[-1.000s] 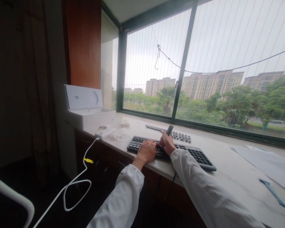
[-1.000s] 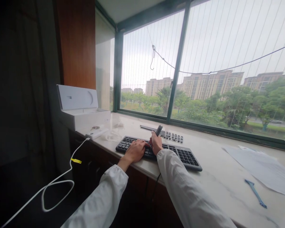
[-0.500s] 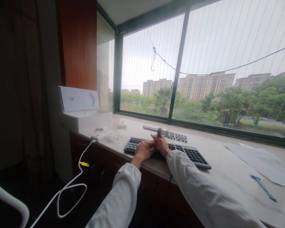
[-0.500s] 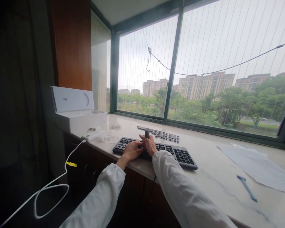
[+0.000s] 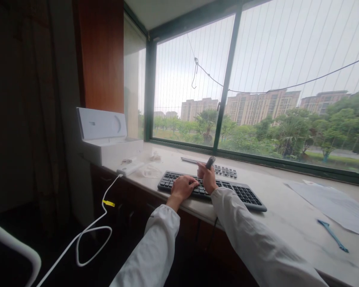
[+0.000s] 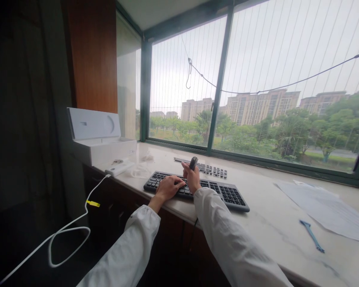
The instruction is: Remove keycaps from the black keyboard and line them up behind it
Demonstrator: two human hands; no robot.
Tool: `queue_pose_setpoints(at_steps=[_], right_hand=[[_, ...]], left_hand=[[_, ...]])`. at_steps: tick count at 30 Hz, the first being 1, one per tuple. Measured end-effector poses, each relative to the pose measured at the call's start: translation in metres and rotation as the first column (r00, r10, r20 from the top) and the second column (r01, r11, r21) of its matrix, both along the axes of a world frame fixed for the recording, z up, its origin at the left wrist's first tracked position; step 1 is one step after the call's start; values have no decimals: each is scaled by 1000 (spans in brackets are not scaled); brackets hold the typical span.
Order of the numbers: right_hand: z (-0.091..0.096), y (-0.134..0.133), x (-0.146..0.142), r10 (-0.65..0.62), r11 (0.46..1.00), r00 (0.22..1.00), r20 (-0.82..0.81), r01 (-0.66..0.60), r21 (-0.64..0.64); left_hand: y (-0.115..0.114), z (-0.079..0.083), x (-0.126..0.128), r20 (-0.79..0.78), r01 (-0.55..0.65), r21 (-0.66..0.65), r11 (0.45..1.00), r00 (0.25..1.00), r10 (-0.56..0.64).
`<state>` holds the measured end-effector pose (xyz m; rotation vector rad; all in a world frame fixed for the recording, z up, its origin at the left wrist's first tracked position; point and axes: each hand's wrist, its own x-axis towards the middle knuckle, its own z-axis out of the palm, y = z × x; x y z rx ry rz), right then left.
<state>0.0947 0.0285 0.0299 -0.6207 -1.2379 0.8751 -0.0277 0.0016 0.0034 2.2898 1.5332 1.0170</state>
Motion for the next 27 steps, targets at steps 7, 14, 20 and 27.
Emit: queue_pose_setpoints(at_steps=[7,14,20,27], right_hand=[[4,14,28,-403,913,914,49,405,-54],[-7,25,46,-477,873,874,91,483,-65],[-4,26,49,-506,854,850,143,518,-55],[-1,3,33,-399,914,591,701,194,356]], left_hand=[[0,-3,-2,78,12,16,1000,997,-13],[7,-8,-4,189,56,103,993,979,-75],[8,-5,-8,348,-5,166,986,936,-54],[9,-4,-21,663,-252,49,967,732,157]])
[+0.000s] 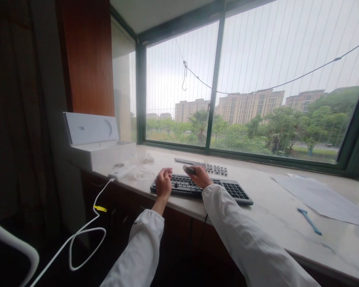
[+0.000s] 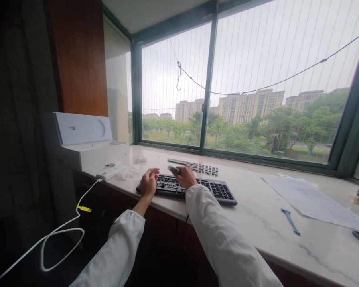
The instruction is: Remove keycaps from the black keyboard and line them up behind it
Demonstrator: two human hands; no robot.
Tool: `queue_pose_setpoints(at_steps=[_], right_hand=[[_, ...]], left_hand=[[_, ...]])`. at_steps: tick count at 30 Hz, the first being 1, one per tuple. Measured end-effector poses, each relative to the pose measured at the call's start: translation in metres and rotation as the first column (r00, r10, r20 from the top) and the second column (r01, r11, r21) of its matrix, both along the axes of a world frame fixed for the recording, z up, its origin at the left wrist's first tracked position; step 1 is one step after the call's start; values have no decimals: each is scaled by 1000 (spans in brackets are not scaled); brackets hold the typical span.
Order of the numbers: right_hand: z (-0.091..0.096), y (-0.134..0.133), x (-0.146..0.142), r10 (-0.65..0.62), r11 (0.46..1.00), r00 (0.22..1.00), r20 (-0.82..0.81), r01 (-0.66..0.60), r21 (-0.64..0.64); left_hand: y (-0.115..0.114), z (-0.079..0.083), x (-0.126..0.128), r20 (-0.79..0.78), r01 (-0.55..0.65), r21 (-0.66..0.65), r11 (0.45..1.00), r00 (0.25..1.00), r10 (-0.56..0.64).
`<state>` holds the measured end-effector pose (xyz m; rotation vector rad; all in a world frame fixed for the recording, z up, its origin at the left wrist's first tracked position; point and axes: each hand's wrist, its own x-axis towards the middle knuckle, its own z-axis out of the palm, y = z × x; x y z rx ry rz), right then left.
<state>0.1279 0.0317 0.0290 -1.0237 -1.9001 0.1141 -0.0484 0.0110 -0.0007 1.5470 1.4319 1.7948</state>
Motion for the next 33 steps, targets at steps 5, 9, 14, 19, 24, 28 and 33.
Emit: queue_pose_setpoints(at_steps=[5,9,14,19,24,28,33], right_hand=[[-3,-14,-17,62,996,903,425,-32,-77],[-2,-14,-18,17,994,857,516,42,-103],[-1,-4,-13,-25,995,919,394,63,-82],[2,4,-10,12,966,994,113,18,-259],[7,1,-9,89,935,993,-77,-110,-337],[7,1,-9,72,930,994,-86,-98,-355],[4,5,-9,32,922,998,-48,-48,-385]], left_hand=[[0,-1,-2,64,-4,-1,1000,998,4],[3,-3,-1,76,-18,22,1000,997,17],[2,-3,1,41,-8,35,999,999,7],[-4,0,3,-59,107,81,991,993,-102],[-7,0,3,-96,193,132,972,979,-181],[-8,1,3,-111,209,157,965,975,-193],[-7,1,3,-136,184,139,973,977,-165]])
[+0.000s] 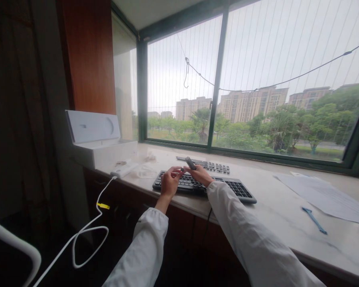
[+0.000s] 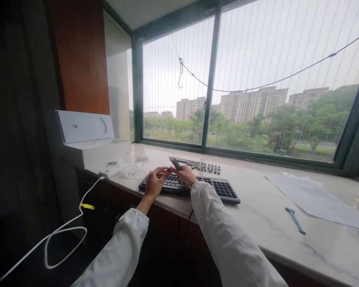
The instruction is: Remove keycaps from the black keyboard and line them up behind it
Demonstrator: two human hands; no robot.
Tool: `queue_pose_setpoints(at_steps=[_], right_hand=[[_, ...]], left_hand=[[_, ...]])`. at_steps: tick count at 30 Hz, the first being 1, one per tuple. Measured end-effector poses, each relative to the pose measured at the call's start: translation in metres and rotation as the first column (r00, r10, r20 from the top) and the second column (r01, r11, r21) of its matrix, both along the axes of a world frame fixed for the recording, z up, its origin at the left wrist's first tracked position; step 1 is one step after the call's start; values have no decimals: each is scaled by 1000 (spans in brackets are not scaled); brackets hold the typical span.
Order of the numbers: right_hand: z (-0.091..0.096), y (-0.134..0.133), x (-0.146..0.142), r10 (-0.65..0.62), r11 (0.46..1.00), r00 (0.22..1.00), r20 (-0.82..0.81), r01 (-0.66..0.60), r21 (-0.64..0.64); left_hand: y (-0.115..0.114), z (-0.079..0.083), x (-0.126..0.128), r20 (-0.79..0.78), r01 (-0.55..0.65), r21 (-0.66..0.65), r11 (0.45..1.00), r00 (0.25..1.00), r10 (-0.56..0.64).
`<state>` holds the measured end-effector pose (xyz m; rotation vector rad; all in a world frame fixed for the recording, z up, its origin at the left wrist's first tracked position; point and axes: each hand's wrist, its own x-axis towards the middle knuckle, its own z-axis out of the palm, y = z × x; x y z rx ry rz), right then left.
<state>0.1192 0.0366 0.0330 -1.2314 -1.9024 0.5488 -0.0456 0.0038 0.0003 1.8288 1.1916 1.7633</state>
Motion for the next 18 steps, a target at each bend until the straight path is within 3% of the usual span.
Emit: queue_pose_setpoints(at_steps=[18], right_hand=[[-2,0,-1,16,1000,999,40,-17,9]], left_hand=[[0,0,1,-61,-53,-5,999,997,53]])
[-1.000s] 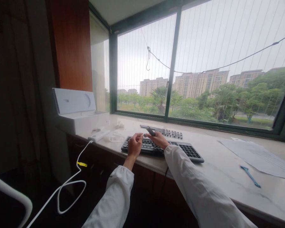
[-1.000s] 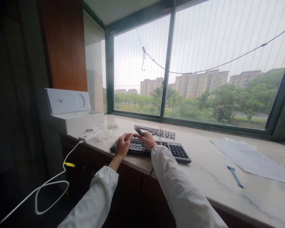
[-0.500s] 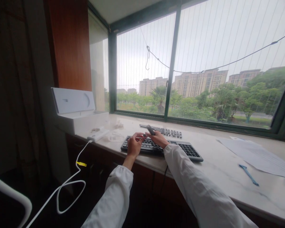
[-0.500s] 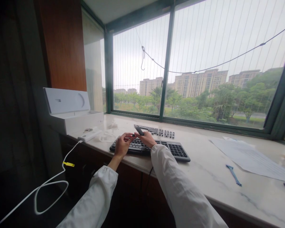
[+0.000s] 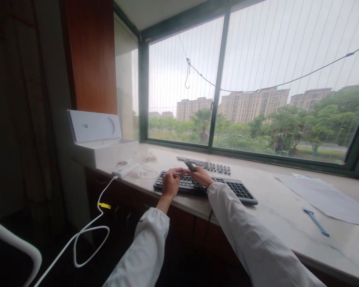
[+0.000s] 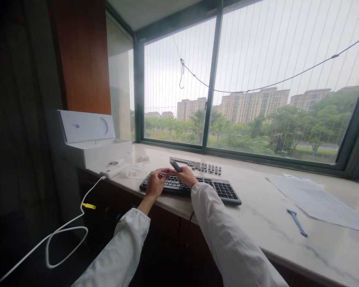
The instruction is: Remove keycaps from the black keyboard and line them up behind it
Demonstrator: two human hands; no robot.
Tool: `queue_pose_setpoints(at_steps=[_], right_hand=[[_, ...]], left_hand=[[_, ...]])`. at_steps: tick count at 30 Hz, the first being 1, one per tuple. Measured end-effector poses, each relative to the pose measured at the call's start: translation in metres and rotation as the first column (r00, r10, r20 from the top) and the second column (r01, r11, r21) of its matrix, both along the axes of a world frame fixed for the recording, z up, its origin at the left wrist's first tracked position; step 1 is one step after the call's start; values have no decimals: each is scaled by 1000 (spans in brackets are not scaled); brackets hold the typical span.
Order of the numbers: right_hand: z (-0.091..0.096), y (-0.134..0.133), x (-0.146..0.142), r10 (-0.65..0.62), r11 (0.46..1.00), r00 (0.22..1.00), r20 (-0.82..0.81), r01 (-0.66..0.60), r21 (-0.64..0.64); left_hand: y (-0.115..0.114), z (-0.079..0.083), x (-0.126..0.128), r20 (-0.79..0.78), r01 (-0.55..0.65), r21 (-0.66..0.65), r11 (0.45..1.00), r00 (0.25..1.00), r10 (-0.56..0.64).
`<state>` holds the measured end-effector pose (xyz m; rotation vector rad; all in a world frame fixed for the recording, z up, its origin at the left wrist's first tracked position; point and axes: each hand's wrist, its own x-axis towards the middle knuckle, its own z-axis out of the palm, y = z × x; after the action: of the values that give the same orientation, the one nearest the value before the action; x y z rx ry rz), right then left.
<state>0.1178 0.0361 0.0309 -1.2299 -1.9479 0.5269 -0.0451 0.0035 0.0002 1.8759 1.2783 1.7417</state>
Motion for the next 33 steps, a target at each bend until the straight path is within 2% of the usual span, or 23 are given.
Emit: queue_pose_setpoints(at_steps=[5,12,17,20,23,26,28,30,33], right_hand=[[-2,0,1,-18,995,1000,23,15,98],[-4,-1,3,-36,986,998,51,27,167],[-7,-1,6,-58,968,979,194,7,253],[-1,-3,17,-112,962,971,209,53,267],[14,-5,46,-185,953,958,220,120,278],[31,-10,93,-343,919,874,345,238,313],[36,-14,130,-466,875,750,470,314,368],[31,-18,166,-575,817,611,544,390,424],[10,-27,214,-720,690,473,507,559,460]], left_hand=[[-1,0,2,-21,-34,19,999,999,35],[2,-2,5,-88,-71,-2,998,994,70],[6,-7,6,-141,-62,42,997,988,67],[9,-10,7,-120,-67,42,997,990,72],[9,-11,7,-75,-72,43,996,994,75],[9,-11,6,-46,-70,47,996,996,72],[8,-10,6,-37,-62,37,997,997,63],[8,-10,6,-32,-52,16,999,998,52],[7,-8,6,-22,-49,-20,999,999,49]])
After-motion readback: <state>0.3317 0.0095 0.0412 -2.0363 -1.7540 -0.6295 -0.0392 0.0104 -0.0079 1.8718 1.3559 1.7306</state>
